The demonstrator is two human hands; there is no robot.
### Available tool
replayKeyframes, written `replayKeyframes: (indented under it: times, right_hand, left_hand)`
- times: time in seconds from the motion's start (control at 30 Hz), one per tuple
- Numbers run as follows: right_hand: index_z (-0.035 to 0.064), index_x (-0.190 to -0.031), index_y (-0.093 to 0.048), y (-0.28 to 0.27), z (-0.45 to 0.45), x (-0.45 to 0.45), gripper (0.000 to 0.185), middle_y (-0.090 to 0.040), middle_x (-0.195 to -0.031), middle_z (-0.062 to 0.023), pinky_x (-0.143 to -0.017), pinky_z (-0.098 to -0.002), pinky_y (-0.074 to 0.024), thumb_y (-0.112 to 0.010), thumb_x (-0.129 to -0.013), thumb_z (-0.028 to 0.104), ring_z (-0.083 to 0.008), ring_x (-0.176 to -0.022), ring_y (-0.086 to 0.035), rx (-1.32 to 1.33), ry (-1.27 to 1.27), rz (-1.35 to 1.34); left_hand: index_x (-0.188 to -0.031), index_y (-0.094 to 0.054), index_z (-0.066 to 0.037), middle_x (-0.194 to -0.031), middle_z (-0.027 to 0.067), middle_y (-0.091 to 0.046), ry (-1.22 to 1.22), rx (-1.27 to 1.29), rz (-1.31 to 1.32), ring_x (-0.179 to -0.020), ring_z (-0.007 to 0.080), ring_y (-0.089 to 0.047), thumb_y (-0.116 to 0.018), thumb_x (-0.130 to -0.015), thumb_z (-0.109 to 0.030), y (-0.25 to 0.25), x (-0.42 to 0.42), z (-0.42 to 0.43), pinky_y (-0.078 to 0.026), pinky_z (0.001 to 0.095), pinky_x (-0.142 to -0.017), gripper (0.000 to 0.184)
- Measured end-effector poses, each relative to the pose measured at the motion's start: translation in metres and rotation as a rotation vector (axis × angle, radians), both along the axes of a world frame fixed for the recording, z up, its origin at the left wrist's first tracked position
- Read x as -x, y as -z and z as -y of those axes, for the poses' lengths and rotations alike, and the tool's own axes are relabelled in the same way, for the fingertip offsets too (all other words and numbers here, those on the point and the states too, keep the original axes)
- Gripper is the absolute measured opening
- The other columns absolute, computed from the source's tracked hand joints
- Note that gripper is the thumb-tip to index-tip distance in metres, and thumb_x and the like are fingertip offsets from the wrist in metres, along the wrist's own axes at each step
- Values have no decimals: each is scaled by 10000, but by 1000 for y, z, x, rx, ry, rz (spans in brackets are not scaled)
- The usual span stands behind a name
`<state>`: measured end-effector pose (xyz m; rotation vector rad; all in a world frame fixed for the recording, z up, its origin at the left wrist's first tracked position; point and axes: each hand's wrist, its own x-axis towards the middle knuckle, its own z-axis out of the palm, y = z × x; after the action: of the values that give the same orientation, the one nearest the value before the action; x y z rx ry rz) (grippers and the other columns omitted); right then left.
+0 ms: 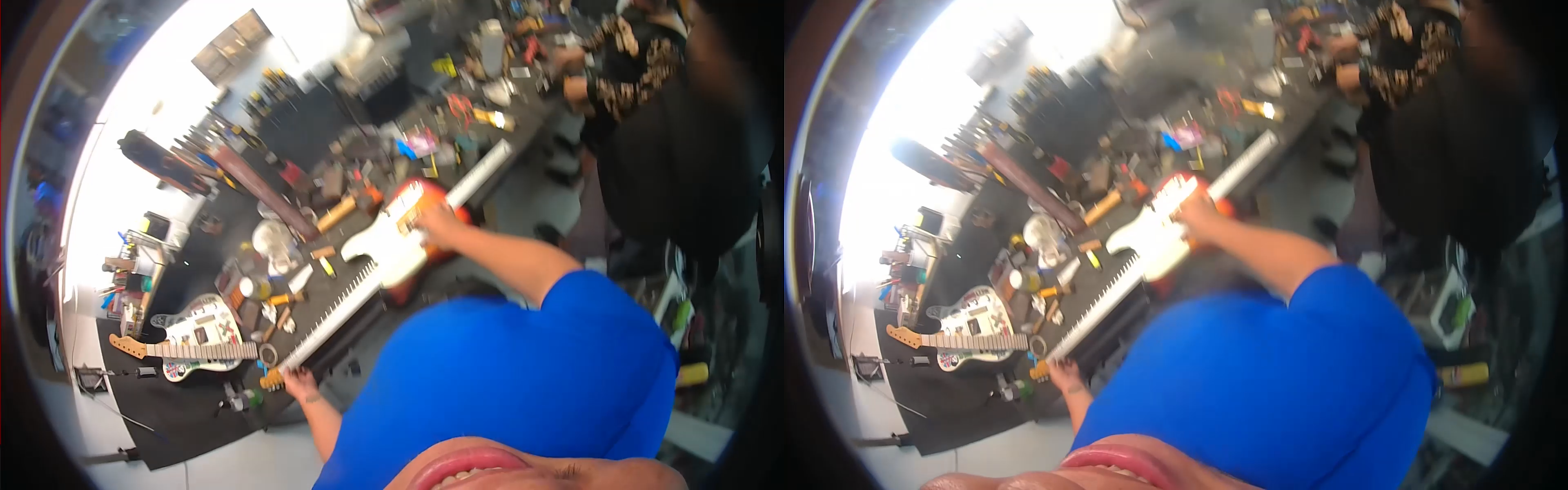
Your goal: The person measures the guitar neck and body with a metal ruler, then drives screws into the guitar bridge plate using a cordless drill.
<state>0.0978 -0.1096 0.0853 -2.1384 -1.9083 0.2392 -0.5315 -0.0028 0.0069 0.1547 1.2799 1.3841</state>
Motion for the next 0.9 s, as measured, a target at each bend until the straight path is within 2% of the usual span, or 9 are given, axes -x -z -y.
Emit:
replayKeyframes:
  times: [0.17, 0.33, 0.47, 0.5, 0.6, 0.7, 0.73, 0.8, 0.9]
  right_hand:
    - [173, -1130, -779, -11, 43, 34, 459, -696, -1103, -39, -1134, -522, -309, -924, -717, 313, -261, -1210, -601, -144, 51, -300]
    - [178, -1128, -778, -32, 71, 42, 458, -690, -1096, -23, -1130, -497, -311, -918, -721, 338, -256, -1212, -592, -137, -15, -355]
    - [158, -1171, -778, -62, 73, 19, 530, -726, -1147, -21, -1113, -447, -342, -922, -738, 429, -259, -1208, -627, 9, -54, -379]
    - [110, -1221, -764, -52, 64, -5, 566, -753, -1156, -59, -1045, -433, -443, -896, -804, 468, -265, -1153, -679, 10, -153, -477]
    - [43, -1325, -703, -16, 28, -81, 656, -746, -1254, -181, -982, -411, -560, -835, -881, 507, -252, -1136, -717, -87, 254, -990]
    - [-11, -1347, -654, 28, -11, -173, 701, -767, -1092, -157, -868, -349, -571, -801, -893, 503, -245, -1002, -729, -63, 880, -530]
    - [23, -1368, -632, 21, -16, -197, 701, -720, -1184, -184, -943, -433, -563, -774, -910, 534, -313, -1058, -705, 207, 999, -861]
    - [64, -1385, -584, 37, -23, -217, 665, -637, -1282, -195, -949, -520, -574, -749, -941, 531, -356, -1084, -670, 187, 1230, -1227]
    - [93, -1410, -524, 84, -39, -237, 623, -565, -1351, -185, -913, -582, -601, -728, -979, 493, -366, -1099, -653, -18, 1116, -1645]
  left_hand:
    - [-1131, -643, -109, -1074, 86, -659, 340, 47, 208, -926, 252, -578, -616, -1036, -427, -46, -96, 60, -483, 414, -795, 333]
    - [-1506, -555, -190, -1467, 117, -622, 780, -50, 501, -1344, 339, -573, -619, -1043, -475, -80, -190, 95, -461, 555, -1045, 547]
    - [-1449, -560, -78, -1426, 200, -621, 708, -101, 478, -1286, 337, -628, -533, -1106, -459, -84, -213, 87, -566, 519, -1024, 514]
    - [-1421, -569, -62, -1405, 205, -629, 694, -121, 489, -1270, 339, -644, -532, -1105, -464, -94, -220, 89, -598, 483, -1014, 512]
    - [-1415, -572, -57, -1392, 205, -638, 621, -68, 435, -1267, 334, -650, -553, -1092, -472, -92, -225, 96, -589, 486, -1030, 527]
    - [-1412, -579, -54, -1363, 186, -652, 694, -57, 446, -1266, 333, -646, -581, -1081, -458, -98, -249, 108, -581, 486, -1040, 522]
    - [-1411, -581, -54, -1360, 184, -653, 689, -27, 438, -1268, 333, -644, -584, -1080, -456, -101, -256, 114, -577, 488, -1045, 521]
    - [-1397, -589, -40, -1351, 183, -657, 714, -6, 455, -1273, 337, -642, -587, -1078, -449, -99, -272, 122, -570, 499, -1061, 519]
    - [-1380, -598, -37, -1327, 199, -670, 699, 57, 501, -1257, 344, -656, -587, -1078, -451, -101, -295, 137, -576, 499, -1065, 513]
